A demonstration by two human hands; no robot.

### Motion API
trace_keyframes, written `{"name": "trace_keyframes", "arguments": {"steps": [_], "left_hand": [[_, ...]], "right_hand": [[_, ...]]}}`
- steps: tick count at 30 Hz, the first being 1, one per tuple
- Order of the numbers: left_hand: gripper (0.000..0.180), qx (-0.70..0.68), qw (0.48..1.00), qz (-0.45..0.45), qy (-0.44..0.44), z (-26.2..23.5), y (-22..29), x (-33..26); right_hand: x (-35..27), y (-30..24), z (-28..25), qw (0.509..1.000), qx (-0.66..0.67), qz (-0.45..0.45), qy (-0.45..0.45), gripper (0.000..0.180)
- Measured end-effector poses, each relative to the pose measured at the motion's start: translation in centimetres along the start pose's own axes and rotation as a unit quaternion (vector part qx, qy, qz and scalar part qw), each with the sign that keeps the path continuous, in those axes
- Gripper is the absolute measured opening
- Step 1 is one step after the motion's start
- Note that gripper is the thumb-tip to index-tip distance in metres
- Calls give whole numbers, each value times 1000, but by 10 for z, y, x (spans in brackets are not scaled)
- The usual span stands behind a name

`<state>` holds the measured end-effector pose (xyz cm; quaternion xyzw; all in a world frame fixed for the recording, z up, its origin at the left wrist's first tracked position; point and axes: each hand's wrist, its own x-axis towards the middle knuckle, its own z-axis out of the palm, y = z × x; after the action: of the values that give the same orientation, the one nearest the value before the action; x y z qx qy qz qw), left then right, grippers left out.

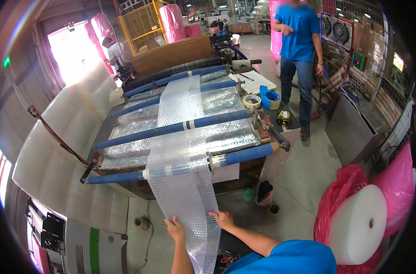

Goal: The person handles a sheet of bubble wrap on a conveyor-like machine, smoothing and adjusting it with both hands. Another person in a blue shirt approaches and stands nearby while the task continues.

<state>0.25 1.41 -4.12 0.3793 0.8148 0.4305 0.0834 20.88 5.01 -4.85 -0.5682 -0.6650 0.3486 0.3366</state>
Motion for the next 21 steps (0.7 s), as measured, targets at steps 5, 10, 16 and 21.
{"name": "trace_keyframes", "arguments": {"steps": [5, 10, 16, 21], "left_hand": [[32, -2, 1000, -12, -20, -12, 9, -5], [31, -22, 999, -6, -34, -23, 11, -20], [33, -54, 996, 62, 21, -34, 37, -1], [37, -82, 994, 67, 23, -36, 80, 40]], "right_hand": [[-1, 2, 1, 1000, 6, 5, -9, 43], [-16, 1, -2, 999, 19, -21, 17, 43], [-5, -28, -20, 997, 78, 10, 3, 48], [35, -60, -42, 984, 160, -43, 58, 48]]}}
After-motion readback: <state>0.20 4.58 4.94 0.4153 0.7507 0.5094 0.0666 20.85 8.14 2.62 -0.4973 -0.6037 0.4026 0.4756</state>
